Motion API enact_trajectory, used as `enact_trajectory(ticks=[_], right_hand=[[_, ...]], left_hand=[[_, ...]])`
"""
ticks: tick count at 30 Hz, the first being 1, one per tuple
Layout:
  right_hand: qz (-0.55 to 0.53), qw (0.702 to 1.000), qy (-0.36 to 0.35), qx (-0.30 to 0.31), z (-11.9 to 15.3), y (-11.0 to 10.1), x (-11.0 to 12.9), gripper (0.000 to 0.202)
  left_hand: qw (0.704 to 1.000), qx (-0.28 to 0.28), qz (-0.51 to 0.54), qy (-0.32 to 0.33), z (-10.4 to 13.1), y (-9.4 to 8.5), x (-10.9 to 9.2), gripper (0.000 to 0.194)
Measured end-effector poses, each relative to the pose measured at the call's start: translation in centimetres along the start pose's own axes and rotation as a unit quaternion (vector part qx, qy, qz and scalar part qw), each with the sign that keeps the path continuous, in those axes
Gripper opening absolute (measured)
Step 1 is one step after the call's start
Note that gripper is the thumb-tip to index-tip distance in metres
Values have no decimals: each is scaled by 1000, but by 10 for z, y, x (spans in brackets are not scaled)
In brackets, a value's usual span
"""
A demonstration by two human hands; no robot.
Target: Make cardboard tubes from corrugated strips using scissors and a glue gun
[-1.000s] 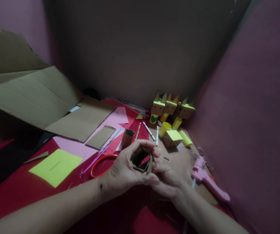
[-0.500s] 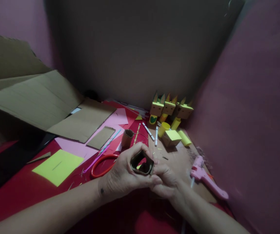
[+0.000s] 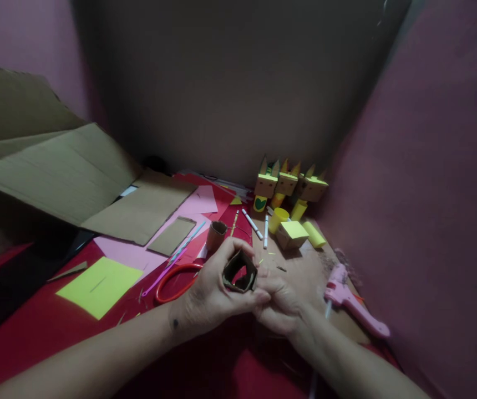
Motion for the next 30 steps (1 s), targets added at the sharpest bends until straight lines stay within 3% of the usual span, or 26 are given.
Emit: enact_trajectory(ticks=[4, 6, 8, 11, 13, 15, 17, 21, 25, 27, 30], right_hand=[[4, 998, -49, -30, 2, 1, 18, 31], [-15, 995, -67, -70, 1, -4, 27, 31], [-40, 991, -72, -107, -1, -11, 34, 32], [-53, 986, -83, -131, -5, -16, 39, 30], [-49, 986, -82, -137, -7, -16, 39, 28], [-44, 986, -76, -141, -7, -15, 38, 27], [-37, 987, -67, -144, -6, -14, 36, 28], [-28, 988, -55, -144, -4, -10, 33, 31], [-2, 987, -74, -141, -2, -6, 32, 28], [27, 985, -100, -135, -2, -4, 33, 23], [48, 981, -142, -120, -1, 1, 34, 19]], left_hand=[[997, 27, -65, 31, -2, -17, 5, 85], [989, 3, -129, 76, -6, -37, 4, 83], [969, -57, -219, 103, -12, -62, 5, 76], [940, -107, -324, 28, -23, -93, 18, 77], [932, -116, -341, -32, -27, -101, 28, 76], [930, -138, -335, -60, -27, -100, 28, 69], [935, -142, -322, -39, -23, -90, 17, 60], [935, -41, -346, 67, -13, -56, -20, 41], [894, -41, -409, 178, -10, -33, -38, 15], [898, -40, -403, 171, -12, -28, -34, 13], [915, -37, -391, 89, -17, -26, -24, 13]])
Point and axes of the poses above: each hand's wrist, its own z-axis away from the middle knuckle, its own y-axis out of the palm, x = y × z, the point moved 3 cm from there along -z, towards the middle knuckle, and after that the axes turned 10 degrees about -z, right-handed, at the moved point
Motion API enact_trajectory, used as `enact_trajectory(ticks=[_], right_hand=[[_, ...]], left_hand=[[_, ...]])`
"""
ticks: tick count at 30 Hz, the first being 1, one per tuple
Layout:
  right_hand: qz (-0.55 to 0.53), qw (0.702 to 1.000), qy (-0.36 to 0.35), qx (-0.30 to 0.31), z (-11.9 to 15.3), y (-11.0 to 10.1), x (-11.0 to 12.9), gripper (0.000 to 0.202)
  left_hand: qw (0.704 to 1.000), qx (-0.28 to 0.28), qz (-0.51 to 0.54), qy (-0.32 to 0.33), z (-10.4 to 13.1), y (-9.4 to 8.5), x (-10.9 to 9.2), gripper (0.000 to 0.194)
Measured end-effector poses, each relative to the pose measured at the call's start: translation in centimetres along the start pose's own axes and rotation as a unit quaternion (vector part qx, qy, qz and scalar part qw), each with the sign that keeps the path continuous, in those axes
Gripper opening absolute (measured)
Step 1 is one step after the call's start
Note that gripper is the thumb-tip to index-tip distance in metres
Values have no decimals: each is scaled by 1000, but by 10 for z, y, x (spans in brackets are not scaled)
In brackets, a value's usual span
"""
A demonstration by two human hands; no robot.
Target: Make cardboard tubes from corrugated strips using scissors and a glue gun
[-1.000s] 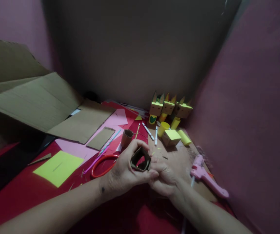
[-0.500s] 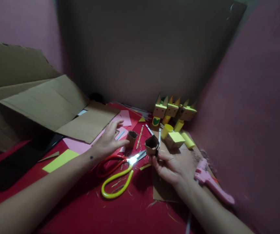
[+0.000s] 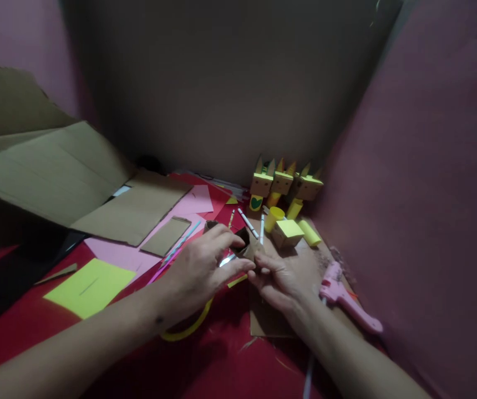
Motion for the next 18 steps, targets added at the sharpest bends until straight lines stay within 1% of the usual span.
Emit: enact_trajectory(ticks=[2, 5, 7, 10, 13, 14, 16, 18], right_hand=[[26, 999, -33, 19, 1, 4, 1, 19], [105, 989, -91, 46, 5, 9, 4, 21], [143, 983, -109, 39, 7, 10, 5, 20], [162, 980, -111, 32, 12, 11, 5, 18], [195, 969, -138, 69, 17, 16, 6, 14], [215, 961, -153, 79, 19, 18, 7, 14], [255, 946, -178, 89, 22, 21, 9, 16], [281, 937, -184, 95, 23, 22, 11, 17]], left_hand=[[998, 33, 12, -57, -2, 4, 4, 16], [984, 97, 69, -135, -4, 11, 9, 25], [971, 117, 123, -168, -4, 15, 11, 25], [962, 98, 179, -181, -3, 17, 11, 18], [951, 78, 212, -209, 1, 18, 13, 18], [943, 74, 231, -228, 3, 19, 15, 19], [916, 76, 287, -268, 7, 22, 20, 20], [890, 83, 332, -300, 11, 27, 26, 21]])
Point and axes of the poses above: each hand's wrist, its own z-axis away from the middle knuckle, its own y-axis out of the palm, x = y × z, the point moved 3 cm from there along -z, towards the middle knuckle, and after that the axes turned 10 degrees about -z, right-handed, at the moved point
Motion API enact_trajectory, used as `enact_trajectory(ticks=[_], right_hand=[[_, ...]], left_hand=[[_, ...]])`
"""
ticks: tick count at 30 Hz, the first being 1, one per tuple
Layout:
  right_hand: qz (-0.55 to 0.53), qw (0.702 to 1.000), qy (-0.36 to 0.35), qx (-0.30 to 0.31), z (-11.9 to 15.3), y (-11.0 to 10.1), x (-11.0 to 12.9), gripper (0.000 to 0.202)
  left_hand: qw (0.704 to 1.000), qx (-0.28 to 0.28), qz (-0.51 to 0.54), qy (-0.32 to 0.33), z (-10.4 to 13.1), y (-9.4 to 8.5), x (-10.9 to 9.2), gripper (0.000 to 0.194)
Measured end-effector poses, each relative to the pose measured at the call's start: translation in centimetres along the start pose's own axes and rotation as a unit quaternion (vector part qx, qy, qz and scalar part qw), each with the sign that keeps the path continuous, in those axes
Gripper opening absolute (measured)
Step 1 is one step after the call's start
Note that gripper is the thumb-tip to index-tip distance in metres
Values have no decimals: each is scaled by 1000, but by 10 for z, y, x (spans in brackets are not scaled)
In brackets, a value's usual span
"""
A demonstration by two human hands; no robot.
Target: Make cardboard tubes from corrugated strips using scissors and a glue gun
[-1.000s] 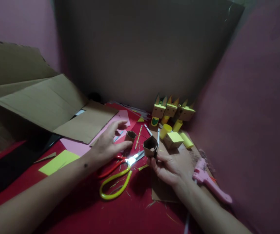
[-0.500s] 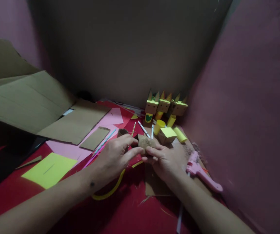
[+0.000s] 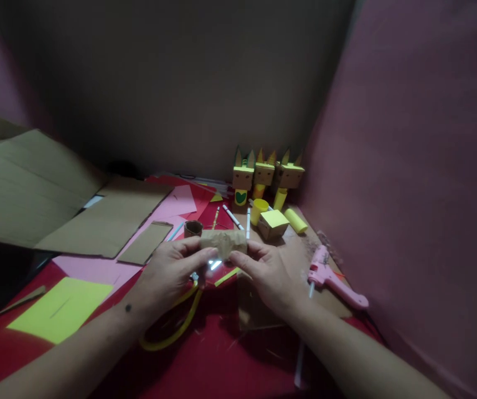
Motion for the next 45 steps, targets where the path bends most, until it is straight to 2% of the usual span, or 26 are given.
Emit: enact_trajectory(ticks=[4, 9, 17, 23, 28, 33, 40, 45], right_hand=[[-11, 1000, 26, 1, -2, -3, -2, 18], [-5, 998, 54, -21, -2, -3, -2, 13], [15, 997, 67, -27, -3, -4, -2, 17], [-39, 994, 101, -33, -7, -9, -10, 17], [-66, 994, 84, -35, -10, -11, -13, 19], [-88, 987, 126, -52, -12, -12, -15, 17], [-91, 986, 133, -34, -16, -12, -18, 17], [-91, 985, 134, -51, -16, -13, -20, 17]], left_hand=[[999, 12, 37, -30, -2, -1, 9, 22], [998, 31, 50, -35, -1, 1, 8, 15], [996, 22, 55, -62, 1, 1, 10, 26], [997, 4, 63, -53, -4, 3, 13, 23], [997, 12, 59, -40, -5, 5, 13, 17], [997, -7, 35, -61, -5, 7, 11, 19], [996, -78, -18, -27, -2, 5, -1, 14], [997, -57, 0, -54, -3, 5, 3, 14]])
Point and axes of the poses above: each hand's wrist, its own z-axis away from the middle knuckle, its own y-axis out of the palm, x = y × z, the point moved 3 cm from there along -z, towards the middle knuckle, and after that the axes turned 10 degrees about -z, right-handed, at the moved point
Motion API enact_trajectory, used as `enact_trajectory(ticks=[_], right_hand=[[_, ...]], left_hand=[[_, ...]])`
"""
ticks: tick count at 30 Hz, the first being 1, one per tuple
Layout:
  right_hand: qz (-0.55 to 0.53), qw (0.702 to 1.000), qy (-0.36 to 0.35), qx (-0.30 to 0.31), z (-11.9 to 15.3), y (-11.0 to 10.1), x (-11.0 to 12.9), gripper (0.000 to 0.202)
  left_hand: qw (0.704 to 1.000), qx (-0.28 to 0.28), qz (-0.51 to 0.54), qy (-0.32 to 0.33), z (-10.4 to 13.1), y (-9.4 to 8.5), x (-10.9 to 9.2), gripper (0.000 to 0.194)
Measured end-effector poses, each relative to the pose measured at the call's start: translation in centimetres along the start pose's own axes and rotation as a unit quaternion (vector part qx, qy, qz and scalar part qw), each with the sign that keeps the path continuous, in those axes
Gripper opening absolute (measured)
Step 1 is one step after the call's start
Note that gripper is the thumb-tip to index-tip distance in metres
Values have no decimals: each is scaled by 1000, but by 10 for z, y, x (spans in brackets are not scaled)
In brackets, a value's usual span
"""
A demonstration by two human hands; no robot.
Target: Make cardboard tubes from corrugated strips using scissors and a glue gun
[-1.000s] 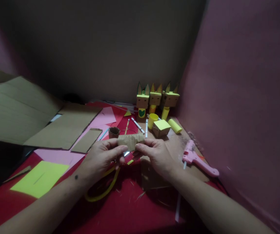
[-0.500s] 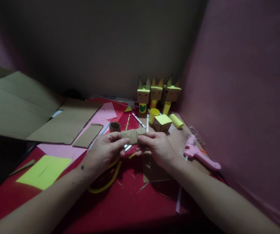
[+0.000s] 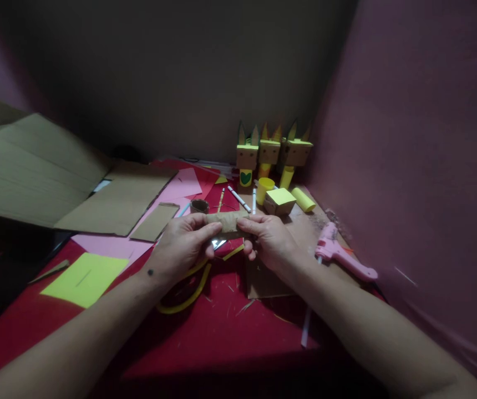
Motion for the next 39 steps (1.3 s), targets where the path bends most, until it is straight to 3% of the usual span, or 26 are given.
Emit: enact_trajectory(ticks=[7, 10, 12, 18, 24, 26, 30, 32, 36, 37, 39], right_hand=[[54, 997, -45, -14, 8, 3, 4, 18], [115, 986, -117, -10, 14, 8, 9, 14], [183, 967, -179, -14, 18, 11, 11, 18], [359, 877, -318, -18, 32, 20, 8, 28], [321, 806, -496, 40, 49, 23, 31, 12], [320, 806, -498, 27, 46, 18, 39, 19], [379, 810, -442, 74, 31, 12, 40, 39], [450, 764, -452, 95, 27, 11, 37, 36], [607, 615, -491, 111, 28, 11, 29, 25], [625, 596, -491, 112, 29, 11, 28, 26], [639, 585, -489, 101, 31, 12, 27, 26]], left_hand=[[995, 62, 79, 20, -4, 2, 7, 24], [979, 115, 164, 36, -6, 8, 9, 29], [968, 140, 206, 38, -9, 12, 11, 27], [963, 129, 236, 8, -14, 7, 17, 16], [962, 140, 236, -3, -15, -7, 11, 30], [960, 148, 238, -13, -14, -8, 9, 30], [956, 181, 224, -48, -10, -3, 10, 21], [956, 200, 207, -54, -9, 0, 13, 18], [955, 231, 181, -39, -6, 4, 18, 13], [955, 234, 178, -33, -6, 5, 17, 13], [954, 239, 177, -25, -5, 5, 16, 14]])
Point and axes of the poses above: each hand's wrist, its own z-axis away from the middle knuckle, its own y-axis out of the palm, x = y × z, the point moved 3 cm from there along -z, towards the middle knuckle, and after that the axes turned 10 degrees about -z, right-handed, at the moved point
